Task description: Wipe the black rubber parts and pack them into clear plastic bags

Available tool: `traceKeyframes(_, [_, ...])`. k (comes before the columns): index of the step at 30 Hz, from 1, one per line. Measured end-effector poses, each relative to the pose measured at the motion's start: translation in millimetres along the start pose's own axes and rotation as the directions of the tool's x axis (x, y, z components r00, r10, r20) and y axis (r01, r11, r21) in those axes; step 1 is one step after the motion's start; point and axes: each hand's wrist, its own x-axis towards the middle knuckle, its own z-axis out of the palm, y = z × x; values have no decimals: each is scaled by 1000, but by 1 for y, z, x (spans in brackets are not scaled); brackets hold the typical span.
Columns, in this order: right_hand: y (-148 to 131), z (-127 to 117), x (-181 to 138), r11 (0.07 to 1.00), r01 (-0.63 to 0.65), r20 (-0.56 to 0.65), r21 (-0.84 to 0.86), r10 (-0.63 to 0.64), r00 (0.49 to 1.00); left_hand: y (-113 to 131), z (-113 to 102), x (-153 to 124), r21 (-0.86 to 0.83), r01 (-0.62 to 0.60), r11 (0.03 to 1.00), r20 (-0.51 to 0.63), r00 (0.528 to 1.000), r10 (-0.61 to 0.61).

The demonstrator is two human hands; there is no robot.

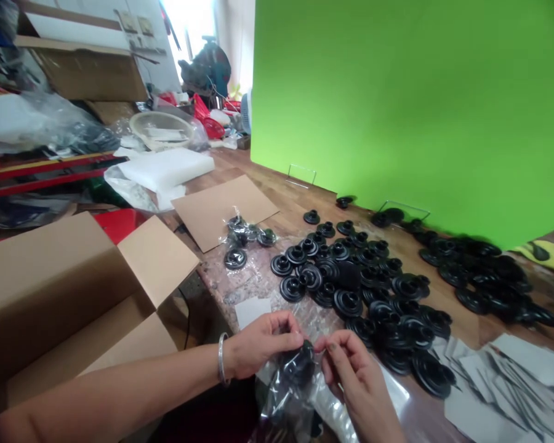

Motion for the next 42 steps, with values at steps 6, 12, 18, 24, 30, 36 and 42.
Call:
traceKeyframes(6, [-2,8,5,985,146,115,-94,-135,984,-3,-2,-2,-61,33,998,-177,983,-44])
traceKeyframes(12, [-7,8,13,998,38,343,-48,-19,939,26,-27,-3,167,111,980,163,977,-138])
traceKeyframes(18, [-2,14,14,865,423,94,-272,-413,906,85,-43,9,695,-178,697,141,984,111])
traceKeyframes(24, [11,-2,17,886,359,-18,-293,-381,925,116,-90,46,833,-161,530,-232,767,598])
traceKeyframes(30, [8,-2,6,948,242,-59,-204,-259,964,98,-62,26,843,-192,503,-261,671,694])
traceKeyframes(36, [-12,35,-2,858,462,26,-225,-468,883,32,22,-13,310,-15,951,-113,992,52])
traceKeyframes(42, [1,25,-2,902,376,-115,-211,-405,907,16,17,-5,342,4,940,-106,994,34])
